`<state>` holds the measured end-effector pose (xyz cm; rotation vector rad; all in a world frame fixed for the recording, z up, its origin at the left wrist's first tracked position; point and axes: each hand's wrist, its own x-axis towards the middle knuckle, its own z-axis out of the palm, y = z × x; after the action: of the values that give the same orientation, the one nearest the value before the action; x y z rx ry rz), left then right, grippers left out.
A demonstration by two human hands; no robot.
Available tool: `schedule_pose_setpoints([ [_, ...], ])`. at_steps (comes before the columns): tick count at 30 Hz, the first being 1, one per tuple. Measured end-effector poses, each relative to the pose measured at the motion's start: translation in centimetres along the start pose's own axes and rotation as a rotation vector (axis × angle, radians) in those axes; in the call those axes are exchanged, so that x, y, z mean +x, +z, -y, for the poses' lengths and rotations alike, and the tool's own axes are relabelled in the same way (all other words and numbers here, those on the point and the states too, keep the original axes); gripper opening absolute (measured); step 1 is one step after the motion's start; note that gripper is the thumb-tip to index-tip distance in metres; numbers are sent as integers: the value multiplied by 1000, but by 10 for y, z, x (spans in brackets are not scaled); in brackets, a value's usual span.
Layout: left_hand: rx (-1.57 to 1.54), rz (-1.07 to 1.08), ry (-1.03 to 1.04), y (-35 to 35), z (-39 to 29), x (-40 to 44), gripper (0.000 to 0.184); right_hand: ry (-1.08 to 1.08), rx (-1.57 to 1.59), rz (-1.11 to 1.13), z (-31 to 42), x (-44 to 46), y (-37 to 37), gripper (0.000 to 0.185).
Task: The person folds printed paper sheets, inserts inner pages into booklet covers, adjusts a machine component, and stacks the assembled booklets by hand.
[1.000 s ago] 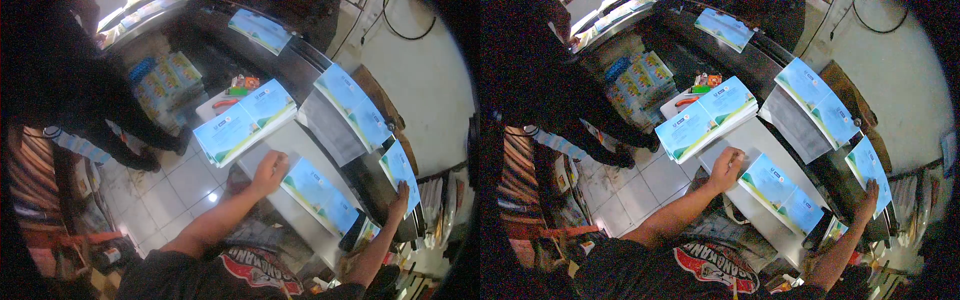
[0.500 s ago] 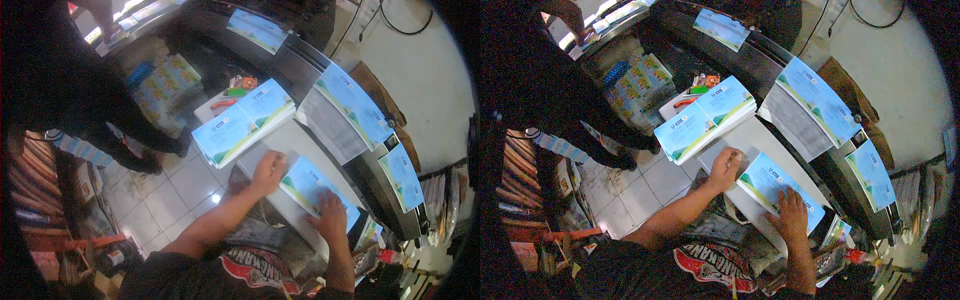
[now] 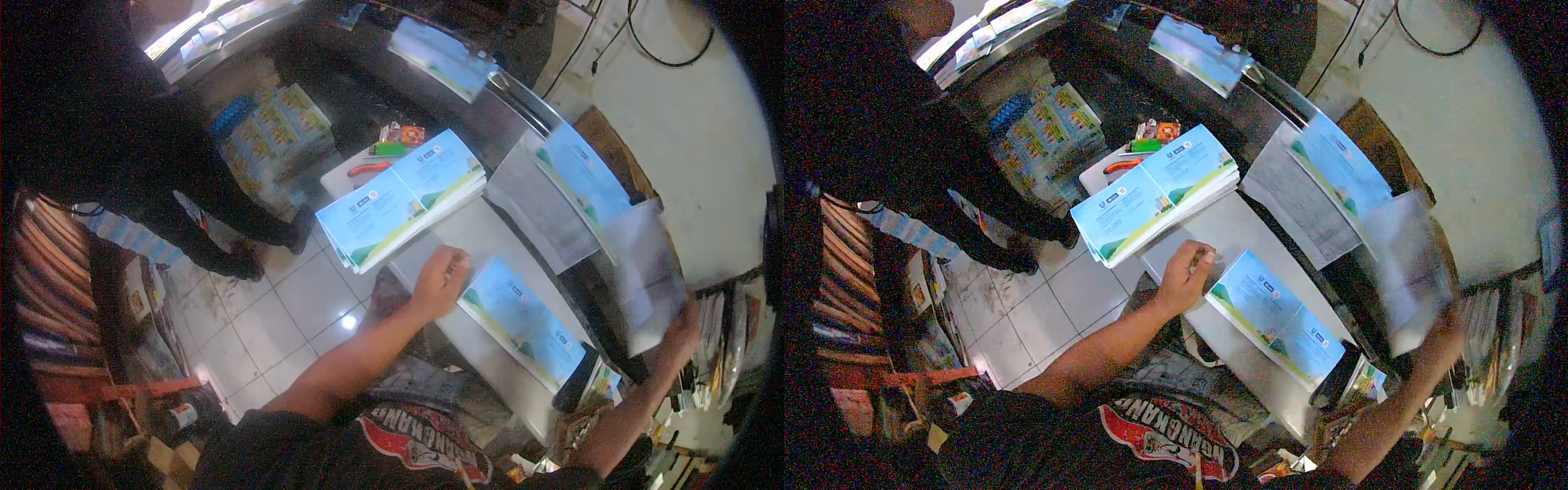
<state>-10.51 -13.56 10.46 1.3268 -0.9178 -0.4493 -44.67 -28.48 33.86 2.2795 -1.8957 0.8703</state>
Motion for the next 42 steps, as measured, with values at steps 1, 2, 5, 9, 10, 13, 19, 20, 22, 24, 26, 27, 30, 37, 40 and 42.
schedule_pose_setpoints([
  [1, -11, -3, -3, 0, 1, 0, 20, -278, -202, -362, -35, 18, 1, 43],
  [2, -22, -4, -7, 1, 1, -1, 20, -275, -204, -361, -65, 36, 3, 43],
  [5, 13, 1, -10, 0, 0, 0, 22, -311, 47, -316, -122, 52, 30, 44],
  [9, -15, -3, -68, 0, 0, -1, 23, -141, -288, 91, -161, 31, 72, 44],
  [10, 1, -7, -42, 0, -1, -1, 23, -246, -340, -6, -145, 11, 74, 42],
  [13, 24, 2, -14, -2, -1, -2, 23, -221, -291, 7, -141, -13, 78, 38],
  [19, -4, 8, -25, 1, 0, 0, 20, -169, -180, 352, -32, -74, 102, 50],
  [20, -8, 10, -19, 0, 1, 0, 20, -263, -103, 385, -18, -92, 116, 54],
  [22, -17, 6, -29, 0, 3, 1, 20, -503, -210, 499, 51, -121, 109, 71],
  [24, -27, -1, -34, -1, 2, 0, 19, -533, -183, 580, 73, -144, 111, 71],
  [26, 2, 10, -15, -1, 1, -2, 19, -565, -157, 661, 74, -150, 109, 72],
  [27, 3, 7, -14, 0, 1, -1, 19, -548, -150, 706, 72, -148, 110, 73],
  [30, -18, 6, -9, 1, -2, -3, 18, -550, -74, 761, 58, -142, 106, 67],
  [37, -27, -11, 12, 2, 4, -2, 18, -369, 17, 777, 54, -96, 81, 34],
  [40, -41, -5, -5, 0, 0, -2, 17, -236, -204, 534, 17, -44, 54, 29],
  [42, -29, -2, -15, -1, -1, -1, 17, -15, -129, 218, -15, -5, 24, 31],
])
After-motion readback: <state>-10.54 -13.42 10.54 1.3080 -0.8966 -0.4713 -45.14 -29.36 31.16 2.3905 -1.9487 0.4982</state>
